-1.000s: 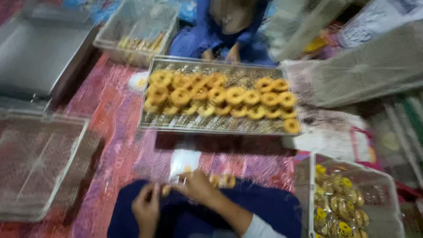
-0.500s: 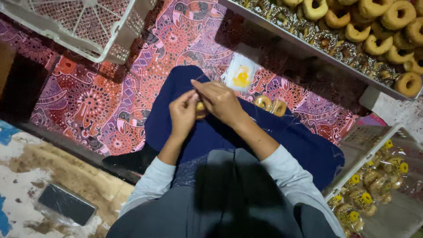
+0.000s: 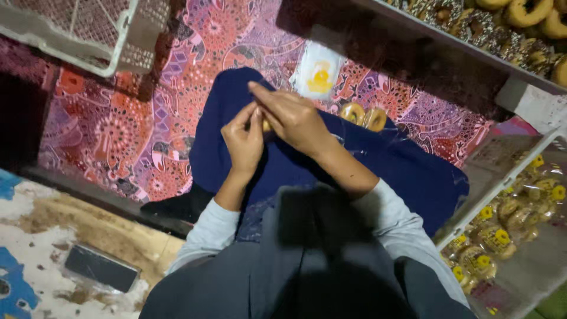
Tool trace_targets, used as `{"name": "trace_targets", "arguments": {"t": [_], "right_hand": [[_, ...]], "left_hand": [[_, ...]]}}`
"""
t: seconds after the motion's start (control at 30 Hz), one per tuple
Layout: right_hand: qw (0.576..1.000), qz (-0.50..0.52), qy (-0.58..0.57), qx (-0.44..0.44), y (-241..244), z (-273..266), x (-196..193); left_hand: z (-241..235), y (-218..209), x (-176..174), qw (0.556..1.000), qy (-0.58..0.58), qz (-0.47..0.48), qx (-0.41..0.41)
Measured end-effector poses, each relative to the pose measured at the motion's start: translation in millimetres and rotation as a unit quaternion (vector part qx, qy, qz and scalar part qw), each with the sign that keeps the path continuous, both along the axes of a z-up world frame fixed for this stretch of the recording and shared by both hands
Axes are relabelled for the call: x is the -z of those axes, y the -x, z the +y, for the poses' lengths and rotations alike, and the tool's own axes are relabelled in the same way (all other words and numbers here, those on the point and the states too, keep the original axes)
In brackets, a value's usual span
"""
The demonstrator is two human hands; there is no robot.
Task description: The person sits on a patterned floor mat and repeatedly picks donuts from a metal tray, places them into clear plastic bags, and arranges the sealed bags into a white crate. The task involves handling donuts and plastic bags by hand.
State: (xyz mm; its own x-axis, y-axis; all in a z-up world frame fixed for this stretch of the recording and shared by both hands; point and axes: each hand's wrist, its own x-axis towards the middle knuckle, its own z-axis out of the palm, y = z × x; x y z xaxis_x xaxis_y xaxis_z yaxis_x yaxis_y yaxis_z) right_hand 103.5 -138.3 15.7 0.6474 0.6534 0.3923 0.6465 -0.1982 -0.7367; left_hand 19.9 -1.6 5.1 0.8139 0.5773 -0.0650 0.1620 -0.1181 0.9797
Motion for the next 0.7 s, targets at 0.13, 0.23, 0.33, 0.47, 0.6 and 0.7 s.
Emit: {"name": "trace_targets", "arguments": {"t": [0.13,0.23,0.33,0.47,0.6,0.7], "right_hand": [[0.999,0.023,-0.010,0.024,-34,14,-25],[0.957,0.210,0.166,0.111,-59,4,-36],[0.975,0.105,0.079,0.181,-60,-5,-24],[0.999,-0.002,-0.033,0.019,-4,-18,13],[1.000,0.010,0.014,0.011,-21,-1,1],[0.996,0.079,-0.003,0.047,-39,-1,-8]], "left_hand": [[-4,1,-5,0.989,-0.142,-0.016,0.044],[-6,12,-9,0.996,-0.055,-0.066,0.022],[0,-12,-10,0.997,0.039,-0.072,-0.008],[-9,-2,-5,0.999,-0.035,-0.039,0.011],[-5,-14,-8,0.991,-0.127,-0.021,0.037],[-5,-3,-9,0.988,-0.140,-0.030,0.065]]}}
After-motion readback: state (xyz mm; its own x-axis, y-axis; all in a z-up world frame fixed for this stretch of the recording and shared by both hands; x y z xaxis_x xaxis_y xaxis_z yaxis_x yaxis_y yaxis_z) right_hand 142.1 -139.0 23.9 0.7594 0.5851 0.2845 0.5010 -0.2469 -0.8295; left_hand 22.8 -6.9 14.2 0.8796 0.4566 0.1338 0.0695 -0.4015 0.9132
